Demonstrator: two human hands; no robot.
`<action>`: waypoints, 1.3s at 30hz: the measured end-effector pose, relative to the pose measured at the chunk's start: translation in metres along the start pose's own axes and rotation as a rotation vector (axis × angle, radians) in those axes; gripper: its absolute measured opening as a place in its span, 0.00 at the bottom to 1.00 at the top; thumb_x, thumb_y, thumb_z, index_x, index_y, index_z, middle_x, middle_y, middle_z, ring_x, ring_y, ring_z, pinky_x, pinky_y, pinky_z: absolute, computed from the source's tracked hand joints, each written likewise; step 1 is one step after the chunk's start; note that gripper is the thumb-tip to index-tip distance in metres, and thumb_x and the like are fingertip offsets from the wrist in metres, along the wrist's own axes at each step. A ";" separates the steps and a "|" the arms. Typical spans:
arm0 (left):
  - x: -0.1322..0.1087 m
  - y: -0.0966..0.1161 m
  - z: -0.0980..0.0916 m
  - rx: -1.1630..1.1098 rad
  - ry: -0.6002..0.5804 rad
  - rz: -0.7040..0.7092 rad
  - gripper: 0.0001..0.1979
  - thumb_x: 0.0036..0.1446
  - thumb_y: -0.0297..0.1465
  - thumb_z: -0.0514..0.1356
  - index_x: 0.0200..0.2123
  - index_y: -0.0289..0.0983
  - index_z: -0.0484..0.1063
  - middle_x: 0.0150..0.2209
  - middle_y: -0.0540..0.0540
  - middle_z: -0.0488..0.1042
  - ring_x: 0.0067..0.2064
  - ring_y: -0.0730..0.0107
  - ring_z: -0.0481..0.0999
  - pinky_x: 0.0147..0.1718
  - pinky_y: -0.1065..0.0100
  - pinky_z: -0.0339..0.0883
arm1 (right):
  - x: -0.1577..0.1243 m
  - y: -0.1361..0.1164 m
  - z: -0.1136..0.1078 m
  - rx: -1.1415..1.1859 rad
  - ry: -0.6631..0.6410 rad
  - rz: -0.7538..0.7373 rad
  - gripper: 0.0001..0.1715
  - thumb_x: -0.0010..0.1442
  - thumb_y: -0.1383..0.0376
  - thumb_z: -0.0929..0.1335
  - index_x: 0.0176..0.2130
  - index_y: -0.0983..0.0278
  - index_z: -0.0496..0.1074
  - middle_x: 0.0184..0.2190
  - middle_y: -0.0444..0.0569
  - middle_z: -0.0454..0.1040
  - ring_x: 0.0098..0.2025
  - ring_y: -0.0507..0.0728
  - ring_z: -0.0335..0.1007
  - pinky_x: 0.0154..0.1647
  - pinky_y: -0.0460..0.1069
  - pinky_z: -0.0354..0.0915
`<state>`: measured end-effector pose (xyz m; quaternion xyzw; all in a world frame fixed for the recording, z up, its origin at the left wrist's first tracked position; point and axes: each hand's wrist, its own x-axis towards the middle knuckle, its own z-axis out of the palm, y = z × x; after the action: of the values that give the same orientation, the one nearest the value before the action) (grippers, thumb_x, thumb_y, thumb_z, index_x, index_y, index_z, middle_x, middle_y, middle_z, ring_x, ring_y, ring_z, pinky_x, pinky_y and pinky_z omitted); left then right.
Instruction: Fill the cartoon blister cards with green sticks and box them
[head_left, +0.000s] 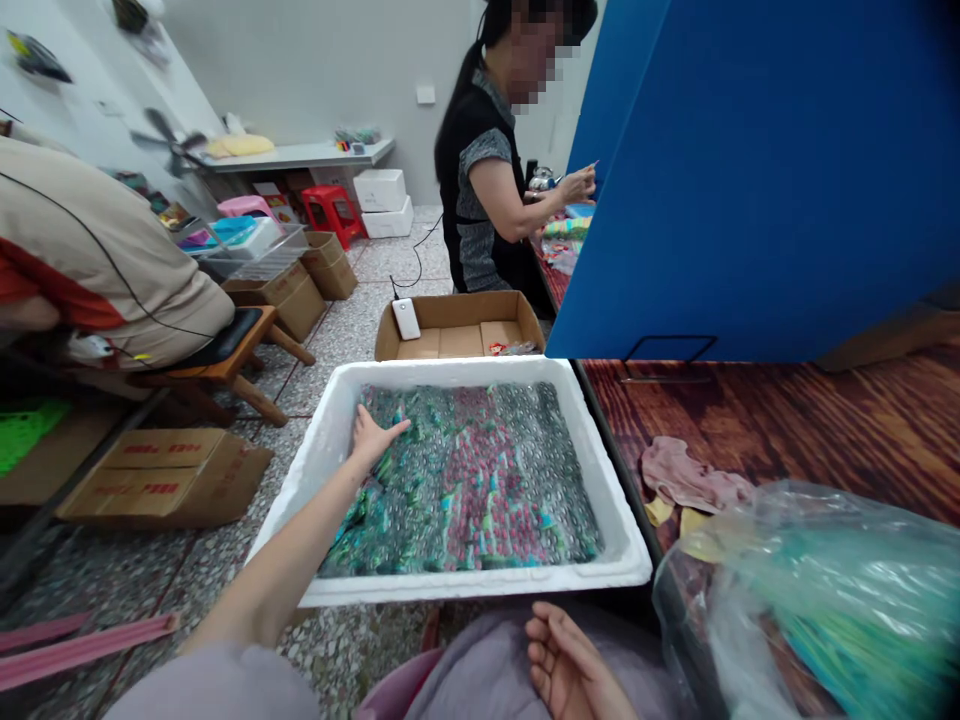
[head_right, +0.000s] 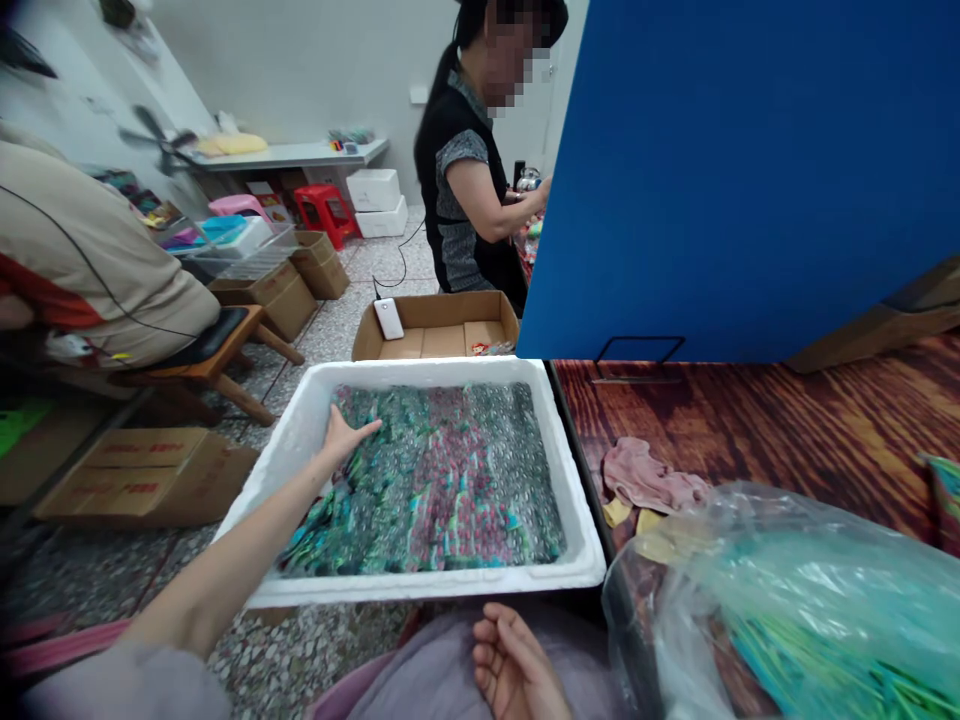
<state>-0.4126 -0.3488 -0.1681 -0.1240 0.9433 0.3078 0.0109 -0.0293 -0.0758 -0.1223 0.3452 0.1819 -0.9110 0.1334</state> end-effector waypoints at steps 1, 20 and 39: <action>0.000 0.001 0.002 0.004 0.002 -0.018 0.62 0.41 0.51 0.67 0.67 0.30 0.35 0.68 0.25 0.48 0.68 0.41 0.51 0.61 0.53 0.53 | -0.001 0.000 -0.001 0.003 0.000 -0.006 0.24 0.42 0.62 0.80 0.40 0.64 0.75 0.32 0.49 0.80 0.31 0.53 0.76 0.33 0.46 0.69; -0.043 0.041 -0.017 0.332 0.159 0.280 0.28 0.59 0.48 0.54 0.57 0.37 0.62 0.55 0.35 0.69 0.59 0.47 0.64 0.57 0.55 0.53 | 0.000 -0.004 -0.013 0.056 -0.005 -0.001 0.23 0.42 0.65 0.80 0.39 0.64 0.76 0.32 0.49 0.80 0.30 0.53 0.76 0.33 0.47 0.69; 0.015 0.047 0.011 0.546 -0.018 0.237 0.17 0.62 0.36 0.59 0.52 0.35 0.68 0.52 0.40 0.71 0.48 0.60 0.74 0.45 0.53 0.71 | 0.005 -0.008 -0.028 0.085 0.014 -0.017 0.21 0.43 0.66 0.80 0.38 0.64 0.76 0.32 0.49 0.81 0.31 0.52 0.77 0.34 0.47 0.69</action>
<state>-0.4395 -0.3093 -0.1515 -0.0026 0.9990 0.0427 0.0161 -0.0192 -0.0572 -0.1434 0.3552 0.1468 -0.9167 0.1096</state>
